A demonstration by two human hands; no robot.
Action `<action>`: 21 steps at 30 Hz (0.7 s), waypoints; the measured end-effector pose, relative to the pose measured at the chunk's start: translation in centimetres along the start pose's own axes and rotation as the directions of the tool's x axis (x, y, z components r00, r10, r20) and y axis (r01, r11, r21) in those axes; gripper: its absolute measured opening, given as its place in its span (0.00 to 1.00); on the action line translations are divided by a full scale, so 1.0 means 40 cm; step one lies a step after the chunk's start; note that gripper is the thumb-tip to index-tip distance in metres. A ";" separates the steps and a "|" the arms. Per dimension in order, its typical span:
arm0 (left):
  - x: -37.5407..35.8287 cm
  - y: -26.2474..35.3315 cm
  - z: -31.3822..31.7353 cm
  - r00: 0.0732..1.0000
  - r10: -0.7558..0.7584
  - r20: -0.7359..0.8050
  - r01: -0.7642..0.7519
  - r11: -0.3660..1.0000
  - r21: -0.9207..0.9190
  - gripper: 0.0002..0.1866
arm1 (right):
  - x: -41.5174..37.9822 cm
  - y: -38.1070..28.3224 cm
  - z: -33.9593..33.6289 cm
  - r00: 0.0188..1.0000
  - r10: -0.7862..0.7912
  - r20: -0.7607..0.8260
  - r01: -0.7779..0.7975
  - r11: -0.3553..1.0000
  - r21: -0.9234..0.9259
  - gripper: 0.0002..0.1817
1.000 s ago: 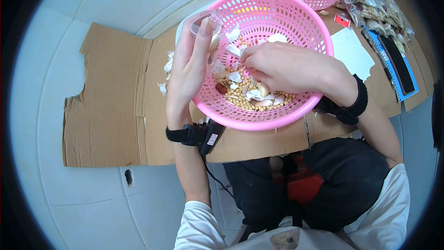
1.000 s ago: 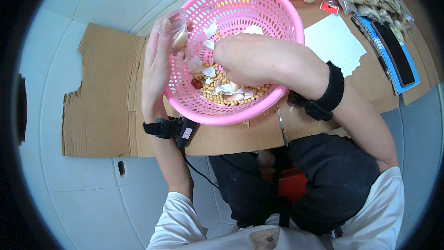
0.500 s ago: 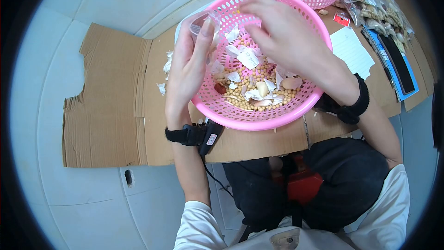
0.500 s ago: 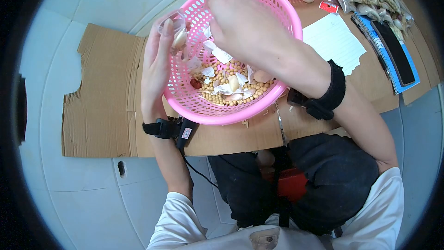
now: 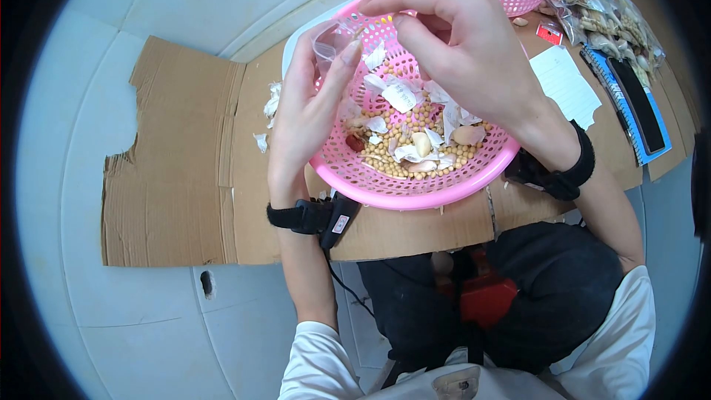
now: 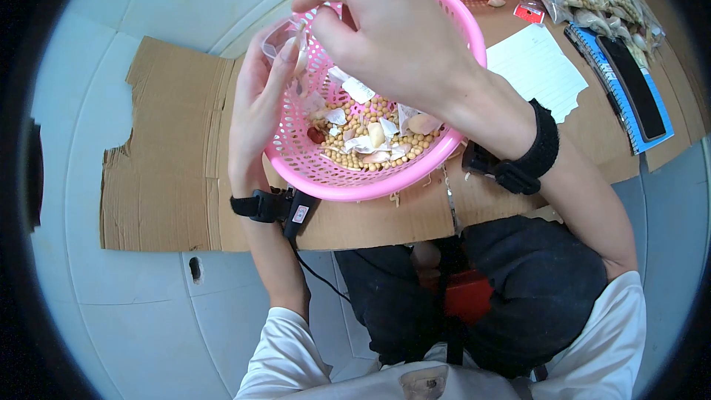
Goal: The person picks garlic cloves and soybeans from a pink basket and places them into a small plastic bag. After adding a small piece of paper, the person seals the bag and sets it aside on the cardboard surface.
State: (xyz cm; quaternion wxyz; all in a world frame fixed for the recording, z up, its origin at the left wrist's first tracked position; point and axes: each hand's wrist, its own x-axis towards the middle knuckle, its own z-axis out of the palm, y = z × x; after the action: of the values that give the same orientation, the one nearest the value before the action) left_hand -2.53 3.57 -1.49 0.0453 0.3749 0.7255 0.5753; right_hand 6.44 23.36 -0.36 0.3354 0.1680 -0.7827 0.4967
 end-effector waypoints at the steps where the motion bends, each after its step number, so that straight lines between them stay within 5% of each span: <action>1: -0.001 0.005 0.001 1.000 0.001 0.000 -0.001 1.000 -0.001 0.26 | 0.001 0.002 0.004 0.999 -0.037 0.016 0.036 0.998 0.052 0.15; 5: -0.007 0.010 0.001 0.999 0.021 0.028 -0.024 0.995 0.094 0.28 | -0.003 -0.007 0.007 0.996 0.026 0.084 -0.031 0.998 0.061 0.15; 7: -0.003 0.006 0.001 0.998 0.056 0.027 -0.059 0.988 0.145 0.29 | 0.002 -0.008 0.008 0.997 -0.070 -0.018 0.069 0.997 -0.043 0.15; 9: 0.002 0.006 0.003 0.983 0.050 -0.179 -0.045 0.998 0.035 0.35 | 0.004 -0.044 -0.014 0.997 -0.071 -0.024 0.068 0.991 -0.111 0.15; 14: 0.002 0.023 0.000 0.987 -0.022 -0.157 0.011 0.997 -0.070 0.39 | 0.007 0.000 -0.013 0.997 -0.078 -0.007 0.076 0.989 -0.129 0.10; 17: 0.002 0.023 -0.004 0.983 -0.019 -0.183 0.002 0.995 -0.095 0.37 | -0.011 0.022 0.001 0.979 0.016 0.202 -0.002 0.998 -0.068 0.15; 19: 0.003 0.024 -0.011 0.980 -0.014 -0.197 -0.009 0.993 -0.119 0.35 | -0.025 0.019 0.011 0.826 0.151 0.544 -0.028 0.973 -0.228 0.17; 20: 0.002 0.024 -0.011 0.977 -0.023 -0.212 0.010 0.998 -0.062 0.39 | -0.029 0.014 0.016 0.826 0.150 0.544 -0.028 0.974 -0.226 0.17; 21: 0.000 0.025 -0.012 0.973 -0.031 -0.227 0.030 1.000 -0.005 0.43 | -0.032 0.006 0.023 0.701 0.175 0.692 0.047 0.956 -0.289 0.18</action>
State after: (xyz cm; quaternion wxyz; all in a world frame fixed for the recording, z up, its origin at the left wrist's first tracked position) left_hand -2.29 3.26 -0.47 -0.0288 0.2955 0.7312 0.6142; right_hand 6.88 22.54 -1.67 0.0107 0.2685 -0.9195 0.2868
